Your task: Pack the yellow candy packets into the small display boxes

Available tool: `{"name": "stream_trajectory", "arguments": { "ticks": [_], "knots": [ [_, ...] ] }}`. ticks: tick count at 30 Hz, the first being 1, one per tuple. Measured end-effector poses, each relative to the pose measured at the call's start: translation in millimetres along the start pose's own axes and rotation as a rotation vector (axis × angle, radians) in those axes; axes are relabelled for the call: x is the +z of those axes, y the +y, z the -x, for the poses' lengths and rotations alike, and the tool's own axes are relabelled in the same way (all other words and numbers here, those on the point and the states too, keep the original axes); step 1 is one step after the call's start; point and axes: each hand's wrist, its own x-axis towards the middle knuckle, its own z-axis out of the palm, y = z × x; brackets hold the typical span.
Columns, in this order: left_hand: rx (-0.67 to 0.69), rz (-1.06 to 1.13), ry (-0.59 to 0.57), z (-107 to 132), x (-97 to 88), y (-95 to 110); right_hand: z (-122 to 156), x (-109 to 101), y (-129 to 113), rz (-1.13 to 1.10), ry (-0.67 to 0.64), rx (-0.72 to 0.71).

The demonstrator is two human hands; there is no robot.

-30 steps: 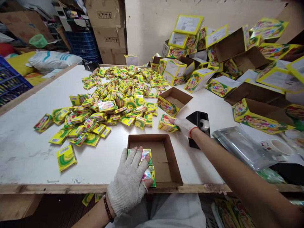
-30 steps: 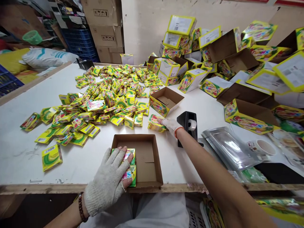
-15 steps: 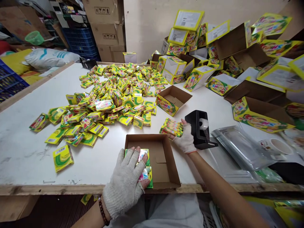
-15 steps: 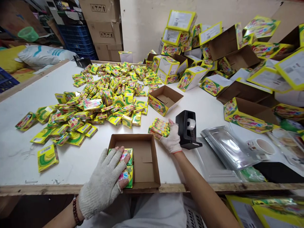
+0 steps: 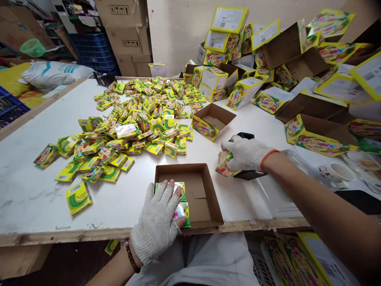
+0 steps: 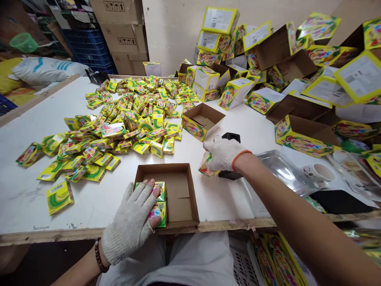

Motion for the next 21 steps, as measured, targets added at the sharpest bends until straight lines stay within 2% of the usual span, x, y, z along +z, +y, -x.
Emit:
{"name": "stream_trajectory", "arguments": {
  "ticks": [3,6,8,9,11,13,15,17,19,21],
  "knots": [
    [-0.014,-0.007,0.009,0.6,0.0,1.2,2.8,5.2,-18.2,0.118,-0.158,-0.033],
    [-0.012,0.019,0.04,2.5,2.7,2.5,4.5,10.2,-12.1,0.044,-0.183,0.028],
    [0.0,0.056,0.064,3.9,5.7,3.0,8.5,-1.0,2.3,-0.144,-0.117,0.093],
    [0.005,0.072,0.081,4.5,7.2,3.2,11.9,-9.7,7.9,-0.311,-0.061,0.095],
    [0.008,0.096,0.112,5.0,9.4,3.2,21.1,-25.8,7.6,-0.768,0.016,0.005],
    [0.016,0.113,0.131,4.8,9.7,3.0,30.2,-31.3,-12.2,-1.237,-0.035,-0.11],
    [0.018,0.129,0.123,4.2,8.1,3.1,34.4,-21.6,-46.0,-1.559,-0.242,-0.167],
    [0.01,0.138,0.105,3.7,6.2,3.5,31.5,-0.6,-81.3,-1.691,-0.399,-0.173],
    [0.003,0.145,0.102,4.0,5.7,3.9,24.6,23.5,-107.2,-1.724,-0.426,-0.144],
    [0.002,0.152,0.122,4.9,7.7,4.3,17.8,43.5,-120.5,-1.702,-0.391,-0.116]
  ]
}}
